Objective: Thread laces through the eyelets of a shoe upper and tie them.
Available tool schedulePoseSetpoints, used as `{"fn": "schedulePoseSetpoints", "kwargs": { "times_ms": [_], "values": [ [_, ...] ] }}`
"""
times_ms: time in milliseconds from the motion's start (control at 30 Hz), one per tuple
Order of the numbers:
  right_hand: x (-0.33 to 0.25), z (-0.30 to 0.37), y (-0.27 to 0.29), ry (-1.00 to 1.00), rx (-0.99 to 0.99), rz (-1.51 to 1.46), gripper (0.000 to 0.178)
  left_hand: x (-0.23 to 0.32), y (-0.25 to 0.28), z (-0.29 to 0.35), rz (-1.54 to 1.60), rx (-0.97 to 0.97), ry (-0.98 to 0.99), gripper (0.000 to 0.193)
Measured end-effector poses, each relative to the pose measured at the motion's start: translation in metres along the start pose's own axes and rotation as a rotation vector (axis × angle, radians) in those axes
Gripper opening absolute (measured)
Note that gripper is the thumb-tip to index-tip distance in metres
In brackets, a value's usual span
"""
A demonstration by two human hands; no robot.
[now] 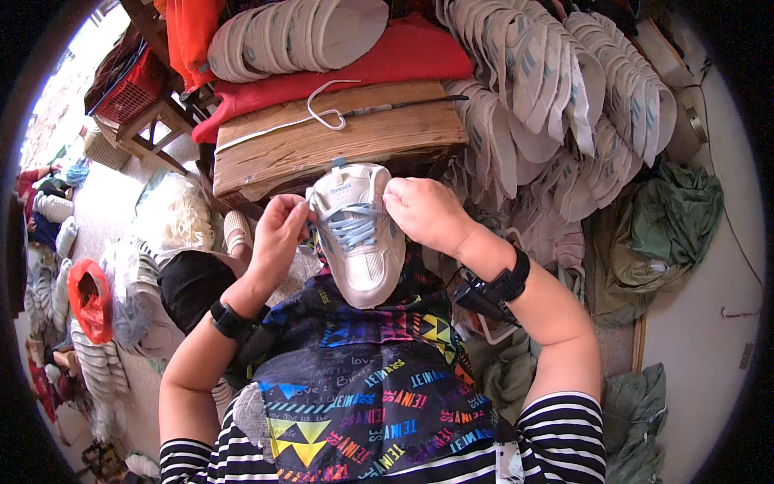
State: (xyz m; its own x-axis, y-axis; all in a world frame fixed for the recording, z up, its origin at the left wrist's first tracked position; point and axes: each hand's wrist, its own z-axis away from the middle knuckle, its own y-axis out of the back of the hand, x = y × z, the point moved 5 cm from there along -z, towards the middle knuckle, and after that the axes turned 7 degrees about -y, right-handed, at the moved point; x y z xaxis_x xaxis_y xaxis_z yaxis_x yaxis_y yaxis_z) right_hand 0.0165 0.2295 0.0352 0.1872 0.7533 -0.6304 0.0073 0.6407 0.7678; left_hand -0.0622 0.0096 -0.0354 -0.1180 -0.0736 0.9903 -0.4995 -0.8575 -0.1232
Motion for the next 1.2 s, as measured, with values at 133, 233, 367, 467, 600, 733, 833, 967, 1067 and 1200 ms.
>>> {"fn": "schedulePoseSetpoints", "kwargs": {
  "times_ms": [133, 233, 367, 467, 600, 733, 833, 967, 1067, 1200],
  "values": [
    [-0.009, -0.004, 0.001, 0.008, -0.036, 0.110, 0.024, -0.006, -0.005, 0.005, -0.145, 0.013, -0.048, 0.021],
    [-0.027, -0.004, 0.001, 0.090, 0.031, 0.354, 0.020, -0.004, -0.003, 0.006, -0.229, -0.017, -0.065, 0.018],
    [-0.043, -0.001, -0.013, 0.253, 0.111, 0.716, 0.012, 0.014, -0.003, 0.011, -0.302, -0.028, -0.039, 0.021],
    [-0.053, -0.001, -0.007, 0.271, 0.149, 0.866, 0.010, 0.014, -0.002, 0.016, -0.341, -0.101, 0.049, 0.026],
    [-0.049, -0.011, 0.009, 0.245, 0.041, 0.692, 0.014, 0.007, -0.002, 0.014, -0.476, -0.143, 0.041, 0.031],
    [-0.032, -0.021, 0.006, 0.093, -0.151, 0.368, 0.022, 0.003, -0.002, 0.007, -0.439, -0.150, 0.079, 0.030],
    [-0.030, -0.020, 0.011, 0.012, -0.194, 0.283, 0.021, 0.016, -0.005, 0.003, -0.428, -0.155, 0.141, 0.027],
    [-0.049, -0.009, 0.021, 0.395, 0.217, 0.429, 0.017, 0.006, -0.005, -0.007, -0.207, -0.160, 0.083, 0.027],
    [-0.052, -0.003, 0.012, 0.442, 0.116, 0.377, 0.017, 0.009, -0.012, -0.001, 0.163, -0.270, 0.464, 0.033],
    [-0.054, -0.001, 0.001, 0.484, 0.065, 0.399, 0.012, 0.001, -0.011, -0.001, 0.315, -0.292, 0.573, 0.033]
  ]
}}
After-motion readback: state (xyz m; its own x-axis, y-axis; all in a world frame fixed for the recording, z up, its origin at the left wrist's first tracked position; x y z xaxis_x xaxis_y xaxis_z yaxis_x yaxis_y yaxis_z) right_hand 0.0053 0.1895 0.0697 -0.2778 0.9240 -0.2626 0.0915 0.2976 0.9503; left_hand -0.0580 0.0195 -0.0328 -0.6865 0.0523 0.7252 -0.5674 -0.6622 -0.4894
